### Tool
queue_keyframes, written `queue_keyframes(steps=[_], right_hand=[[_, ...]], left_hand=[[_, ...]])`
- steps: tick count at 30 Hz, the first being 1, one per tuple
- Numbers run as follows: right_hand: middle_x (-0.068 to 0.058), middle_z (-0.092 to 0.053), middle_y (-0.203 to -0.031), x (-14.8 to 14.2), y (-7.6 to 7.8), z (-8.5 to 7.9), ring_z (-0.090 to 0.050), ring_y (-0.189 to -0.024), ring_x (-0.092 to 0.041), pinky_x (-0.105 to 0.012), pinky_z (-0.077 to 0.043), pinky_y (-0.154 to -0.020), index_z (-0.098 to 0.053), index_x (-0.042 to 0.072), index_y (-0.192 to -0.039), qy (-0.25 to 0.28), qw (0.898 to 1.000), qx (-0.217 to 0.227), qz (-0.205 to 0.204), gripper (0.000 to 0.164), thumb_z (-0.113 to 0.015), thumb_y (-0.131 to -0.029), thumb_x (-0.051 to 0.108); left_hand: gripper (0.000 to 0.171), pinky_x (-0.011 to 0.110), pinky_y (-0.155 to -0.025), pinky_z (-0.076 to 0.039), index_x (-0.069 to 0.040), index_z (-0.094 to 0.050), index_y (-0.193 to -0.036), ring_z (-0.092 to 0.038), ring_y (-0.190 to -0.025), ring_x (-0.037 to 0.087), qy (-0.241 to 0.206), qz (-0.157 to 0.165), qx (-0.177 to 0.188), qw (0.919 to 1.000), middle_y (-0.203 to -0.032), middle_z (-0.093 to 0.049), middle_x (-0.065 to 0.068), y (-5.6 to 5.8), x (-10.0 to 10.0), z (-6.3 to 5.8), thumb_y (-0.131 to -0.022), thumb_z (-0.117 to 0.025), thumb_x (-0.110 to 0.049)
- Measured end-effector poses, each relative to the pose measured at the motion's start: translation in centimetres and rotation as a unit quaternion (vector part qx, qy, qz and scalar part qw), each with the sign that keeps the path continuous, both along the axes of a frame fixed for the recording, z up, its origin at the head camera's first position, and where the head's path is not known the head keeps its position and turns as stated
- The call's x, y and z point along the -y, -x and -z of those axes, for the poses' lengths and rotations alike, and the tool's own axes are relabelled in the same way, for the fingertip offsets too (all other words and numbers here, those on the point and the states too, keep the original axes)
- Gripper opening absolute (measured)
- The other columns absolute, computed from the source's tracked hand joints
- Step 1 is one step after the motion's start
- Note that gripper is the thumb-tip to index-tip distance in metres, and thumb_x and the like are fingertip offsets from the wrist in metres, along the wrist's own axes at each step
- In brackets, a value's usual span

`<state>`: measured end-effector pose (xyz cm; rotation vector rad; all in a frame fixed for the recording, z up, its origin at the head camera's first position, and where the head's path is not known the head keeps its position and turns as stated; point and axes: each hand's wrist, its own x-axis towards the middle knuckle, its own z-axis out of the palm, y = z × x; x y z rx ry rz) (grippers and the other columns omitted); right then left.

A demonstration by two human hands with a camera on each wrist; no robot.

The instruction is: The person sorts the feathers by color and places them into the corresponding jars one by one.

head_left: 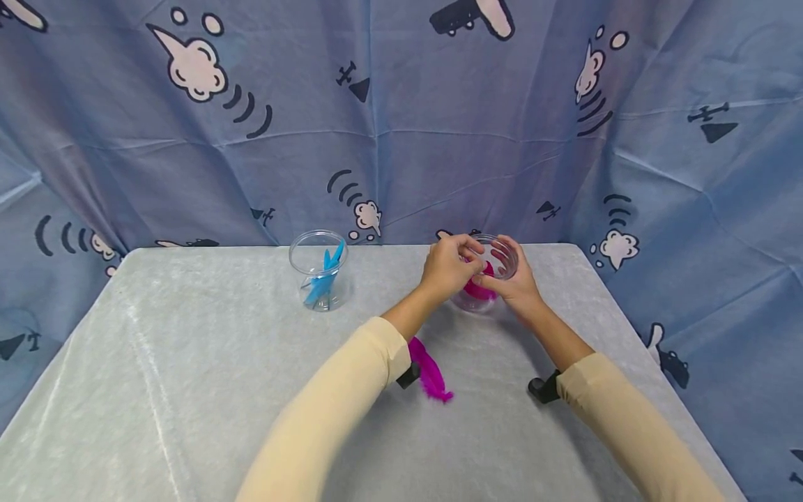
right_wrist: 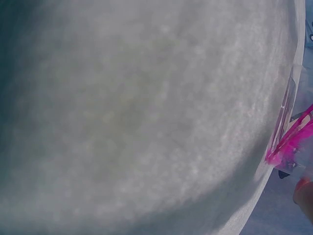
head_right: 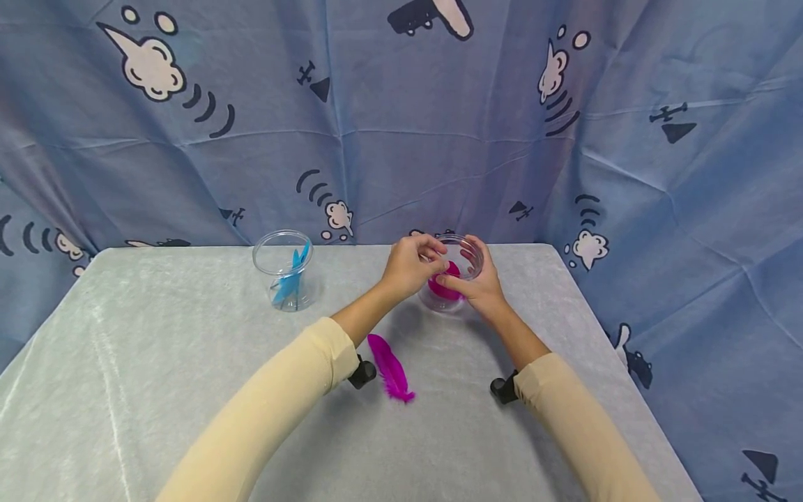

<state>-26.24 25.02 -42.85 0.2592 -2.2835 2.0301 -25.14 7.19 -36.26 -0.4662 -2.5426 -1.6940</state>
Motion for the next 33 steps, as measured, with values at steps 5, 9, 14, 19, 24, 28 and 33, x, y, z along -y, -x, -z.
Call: queue_keyframes(steps=[5,9,14,19,24,28,33], right_hand=[[-0.019,-0.028,-0.157,-0.1,0.1,0.0,-0.024,-0.146,-0.035,-0.055,-0.015,-0.119,-0.019,0.006,-0.154,-0.002,1.000,-0.001,-0.001,0.087,-0.074,-0.086,-0.002],[-0.019,-0.027,-0.158,-0.1,0.1,0.1,-0.021,-0.146,-0.039,-0.057,-0.013,-0.118,-0.017,0.005,-0.154,-0.001,1.000,-0.003,-0.004,0.089,-0.073,-0.086,-0.005],[-0.019,-0.027,-0.158,-0.2,0.4,0.3,-0.021,-0.146,-0.040,-0.058,-0.013,-0.119,-0.018,0.005,-0.154,-0.004,1.000,-0.003,-0.003,0.088,-0.072,-0.086,-0.008],[-0.019,-0.029,-0.157,-0.2,0.5,0.3,-0.024,-0.144,-0.036,-0.058,-0.014,-0.118,-0.020,0.005,-0.153,-0.006,1.000,-0.003,0.002,0.088,-0.072,-0.085,-0.008],[-0.017,-0.031,-0.157,0.1,0.2,0.0,-0.025,-0.144,-0.035,-0.057,-0.015,-0.118,-0.021,0.007,-0.153,-0.012,1.000,0.002,0.009,0.087,-0.074,-0.085,-0.004],[-0.018,-0.030,-0.157,0.2,0.0,-0.1,-0.025,-0.145,-0.036,-0.058,-0.015,-0.118,-0.021,0.008,-0.154,-0.018,1.000,0.002,0.011,0.089,-0.076,-0.084,-0.002],[-0.020,-0.029,-0.157,0.1,-0.2,-0.2,-0.027,-0.144,-0.033,-0.057,-0.016,-0.118,-0.023,0.008,-0.153,-0.012,1.000,0.000,0.013,0.088,-0.075,-0.084,-0.005]], left_hand=[[0.012,0.017,-0.060,-0.046,-0.007,-0.074,-0.102,-0.065,-0.076,0.009,-0.002,0.011,0.001,0.9999,-0.085,-0.075,0.001,0.0,0.1,0.1,-0.090,-0.073,-0.007],[0.014,0.017,-0.063,-0.048,-0.006,-0.073,-0.106,-0.066,-0.081,0.011,-0.016,0.027,0.007,0.9995,-0.090,-0.075,0.004,0.0,0.4,0.2,-0.092,-0.071,-0.008],[0.017,0.018,-0.065,-0.052,-0.006,-0.072,-0.108,-0.067,-0.075,0.013,-0.041,0.041,0.009,0.9983,-0.093,-0.075,0.006,0.1,1.4,0.3,-0.091,-0.071,-0.006],[0.020,0.021,-0.068,-0.053,-0.003,-0.071,-0.109,-0.067,-0.080,0.013,-0.051,0.070,0.014,0.9962,-0.092,-0.074,0.008,0.4,3.1,0.8,-0.088,-0.073,-0.004],[0.022,0.023,-0.069,-0.052,0.000,-0.071,-0.110,-0.068,-0.085,0.016,-0.017,0.129,0.046,0.9905,-0.093,-0.073,0.010,0.3,5.3,1.7,-0.088,-0.072,-0.003],[0.024,0.023,-0.074,-0.054,0.002,-0.070,-0.110,-0.070,-0.086,0.018,0.034,0.181,0.077,0.9799,-0.094,-0.074,0.012,-0.2,7.0,2.5,-0.087,-0.074,-0.002],[0.028,0.022,-0.074,-0.054,0.006,-0.068,-0.113,-0.070,-0.083,0.016,0.073,0.221,0.105,0.9669,-0.095,-0.075,0.014,-0.9,8.3,3.7,-0.086,-0.074,0.001]])
